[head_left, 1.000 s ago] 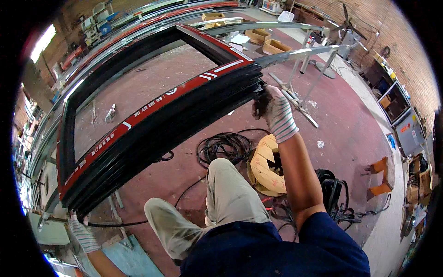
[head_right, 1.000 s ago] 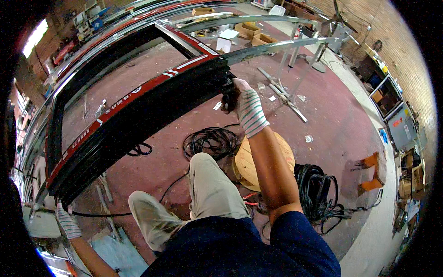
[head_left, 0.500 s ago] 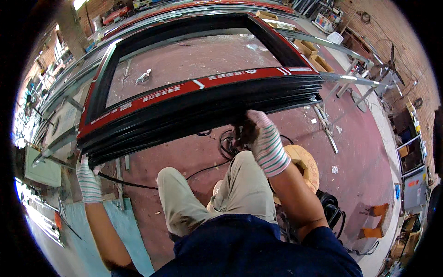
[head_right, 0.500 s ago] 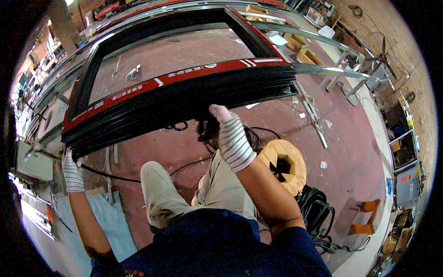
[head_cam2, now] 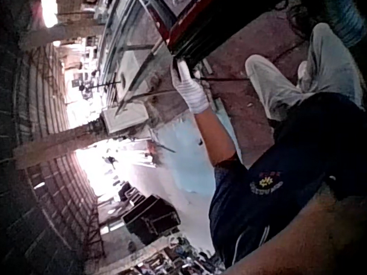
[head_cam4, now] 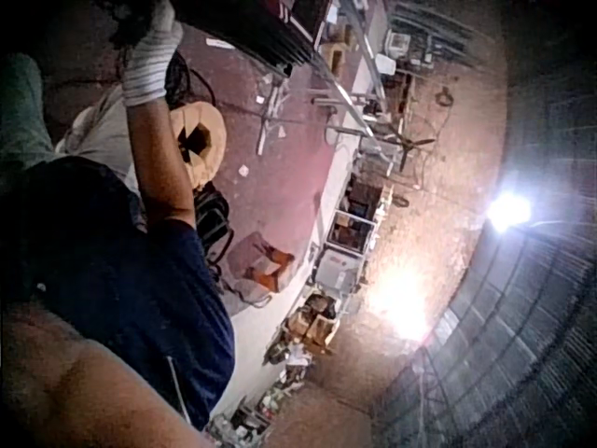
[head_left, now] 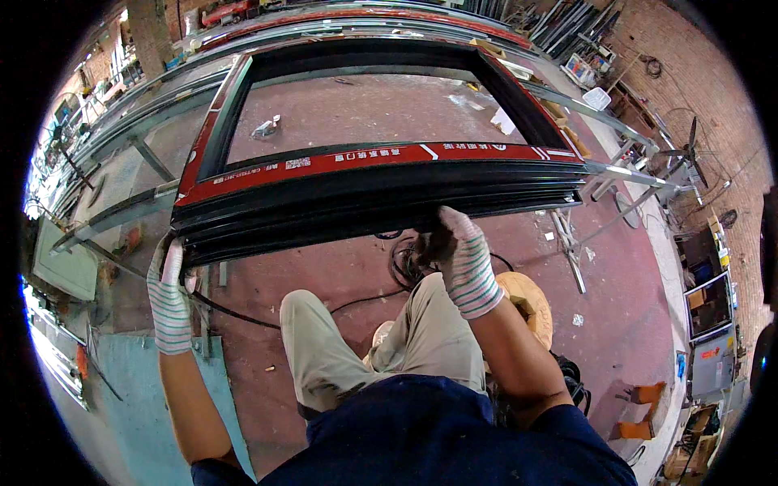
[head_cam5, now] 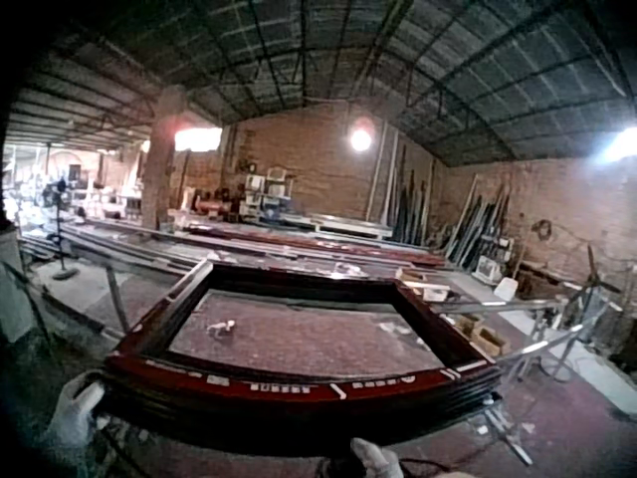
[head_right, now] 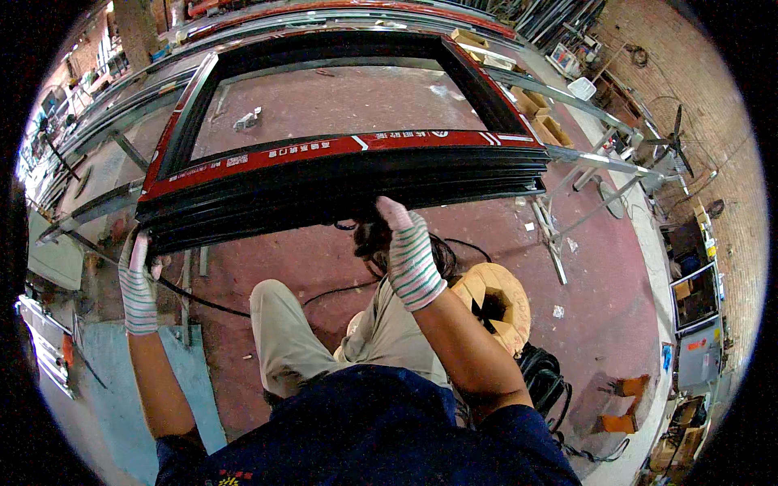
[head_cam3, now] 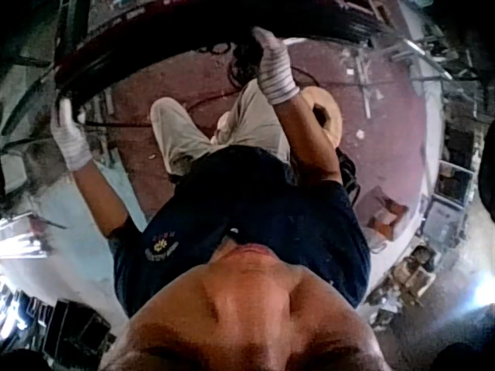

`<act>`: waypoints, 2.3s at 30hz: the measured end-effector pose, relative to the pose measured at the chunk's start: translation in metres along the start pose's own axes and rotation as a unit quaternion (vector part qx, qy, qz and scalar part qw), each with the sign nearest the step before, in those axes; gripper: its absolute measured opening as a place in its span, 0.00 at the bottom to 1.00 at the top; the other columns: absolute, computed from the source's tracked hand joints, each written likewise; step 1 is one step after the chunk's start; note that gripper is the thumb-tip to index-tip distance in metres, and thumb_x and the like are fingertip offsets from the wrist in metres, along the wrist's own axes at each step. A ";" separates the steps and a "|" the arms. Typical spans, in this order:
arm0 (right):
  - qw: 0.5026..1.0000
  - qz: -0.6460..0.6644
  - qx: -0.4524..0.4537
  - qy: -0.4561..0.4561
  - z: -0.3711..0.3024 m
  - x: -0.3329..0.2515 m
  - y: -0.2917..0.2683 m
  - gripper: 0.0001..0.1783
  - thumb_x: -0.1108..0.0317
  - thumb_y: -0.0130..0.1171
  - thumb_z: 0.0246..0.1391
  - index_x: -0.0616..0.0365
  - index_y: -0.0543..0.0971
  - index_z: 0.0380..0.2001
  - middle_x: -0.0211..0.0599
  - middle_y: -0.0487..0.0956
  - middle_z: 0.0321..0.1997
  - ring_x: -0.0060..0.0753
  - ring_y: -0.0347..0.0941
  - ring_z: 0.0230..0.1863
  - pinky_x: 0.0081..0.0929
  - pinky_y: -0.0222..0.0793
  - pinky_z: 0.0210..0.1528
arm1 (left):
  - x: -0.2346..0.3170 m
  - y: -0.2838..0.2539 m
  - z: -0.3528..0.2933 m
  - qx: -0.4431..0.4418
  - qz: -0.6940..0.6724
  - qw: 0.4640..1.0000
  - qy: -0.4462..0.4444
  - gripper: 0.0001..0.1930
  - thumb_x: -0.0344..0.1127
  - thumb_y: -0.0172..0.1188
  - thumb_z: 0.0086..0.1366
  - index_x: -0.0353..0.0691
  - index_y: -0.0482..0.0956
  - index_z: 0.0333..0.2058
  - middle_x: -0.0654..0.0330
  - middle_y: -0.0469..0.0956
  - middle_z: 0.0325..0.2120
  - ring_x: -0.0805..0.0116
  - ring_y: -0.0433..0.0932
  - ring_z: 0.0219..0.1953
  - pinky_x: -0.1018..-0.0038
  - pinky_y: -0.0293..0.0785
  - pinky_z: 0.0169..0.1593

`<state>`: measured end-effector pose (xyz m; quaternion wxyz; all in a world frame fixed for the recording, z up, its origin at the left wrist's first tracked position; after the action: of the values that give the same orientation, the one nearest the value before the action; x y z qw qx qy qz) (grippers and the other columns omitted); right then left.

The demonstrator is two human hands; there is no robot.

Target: The person installs a black rubber seal strip into the groove of a red-framed window. They use shears to cut the seal to length and press it into place along the frame edges.

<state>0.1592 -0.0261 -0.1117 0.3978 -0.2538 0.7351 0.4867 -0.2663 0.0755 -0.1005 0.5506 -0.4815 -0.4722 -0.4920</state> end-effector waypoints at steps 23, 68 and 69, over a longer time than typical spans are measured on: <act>0.666 -0.620 -0.008 -0.415 0.114 -0.033 -0.206 0.21 0.69 0.49 0.64 0.65 0.67 0.58 0.46 0.73 0.53 0.40 0.70 0.50 0.29 0.70 0.53 | 0.021 0.100 -0.047 -0.106 -0.066 0.980 0.157 0.19 0.32 0.52 0.70 0.36 0.70 0.58 0.63 0.77 0.29 0.76 0.72 0.31 0.76 0.73 0.36; 0.995 -0.079 -0.044 -0.039 0.000 0.025 0.001 0.15 0.58 0.58 0.58 0.57 0.80 0.24 0.21 0.75 0.23 0.17 0.66 0.24 0.22 0.62 0.28 | 0.039 0.086 -0.075 -0.107 0.156 0.962 0.195 0.06 0.24 0.56 0.62 0.35 0.77 0.38 0.61 0.76 0.34 0.75 0.73 0.34 0.78 0.70 0.41; 0.996 -0.065 -0.030 -0.054 0.000 0.026 0.000 0.13 0.59 0.59 0.57 0.57 0.80 0.27 0.24 0.75 0.24 0.20 0.68 0.24 0.23 0.63 0.27 | 0.034 0.087 -0.072 -0.108 0.153 0.963 0.194 0.05 0.24 0.56 0.63 0.35 0.77 0.38 0.61 0.76 0.34 0.75 0.73 0.34 0.78 0.70 0.41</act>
<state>0.1448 -0.0261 -0.1338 0.4594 -0.2862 0.6796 0.4951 -0.1739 0.0054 -0.0794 0.6451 -0.5001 -0.2204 -0.5340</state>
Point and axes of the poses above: each hand's wrist, its own z-axis towards the middle knuckle, its own y-axis out of the palm, x = y × z, the point moved 3 cm from there along z, towards the middle knuckle
